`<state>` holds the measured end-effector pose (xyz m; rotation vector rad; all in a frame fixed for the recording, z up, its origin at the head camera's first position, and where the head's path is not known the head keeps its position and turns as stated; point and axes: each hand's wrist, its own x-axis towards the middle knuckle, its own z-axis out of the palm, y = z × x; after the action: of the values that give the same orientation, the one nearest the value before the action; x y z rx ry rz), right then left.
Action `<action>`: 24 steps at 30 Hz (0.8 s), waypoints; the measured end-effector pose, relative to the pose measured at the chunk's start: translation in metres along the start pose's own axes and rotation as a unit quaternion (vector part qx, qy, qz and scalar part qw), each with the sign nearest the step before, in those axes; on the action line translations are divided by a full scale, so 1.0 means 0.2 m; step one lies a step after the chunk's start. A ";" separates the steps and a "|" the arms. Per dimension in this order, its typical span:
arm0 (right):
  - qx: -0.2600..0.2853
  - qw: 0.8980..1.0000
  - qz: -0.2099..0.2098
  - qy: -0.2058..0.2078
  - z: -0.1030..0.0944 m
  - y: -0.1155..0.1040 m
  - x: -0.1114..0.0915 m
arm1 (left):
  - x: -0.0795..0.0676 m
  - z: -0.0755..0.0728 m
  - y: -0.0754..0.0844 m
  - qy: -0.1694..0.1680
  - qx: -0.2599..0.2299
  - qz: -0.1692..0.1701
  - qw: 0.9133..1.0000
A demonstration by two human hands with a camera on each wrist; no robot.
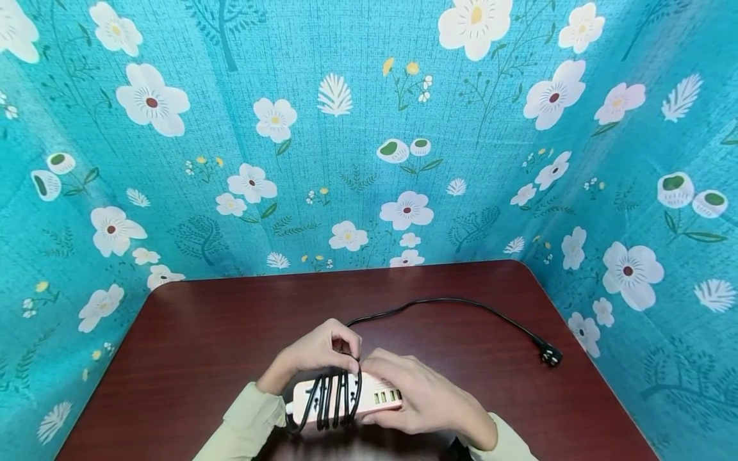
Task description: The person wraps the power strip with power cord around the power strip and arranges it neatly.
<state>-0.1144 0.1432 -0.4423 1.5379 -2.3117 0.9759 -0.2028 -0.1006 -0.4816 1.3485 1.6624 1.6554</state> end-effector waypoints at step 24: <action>0.010 0.993 0.033 0.113 -0.07 0.05 0.00 | 0.05 0.10 -0.07 0.114 -0.048 0.105 0.987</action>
<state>-0.1251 0.1539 -0.4354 1.2907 -2.2115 1.1284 -0.1954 -0.0806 -0.4956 1.3690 1.5813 2.0510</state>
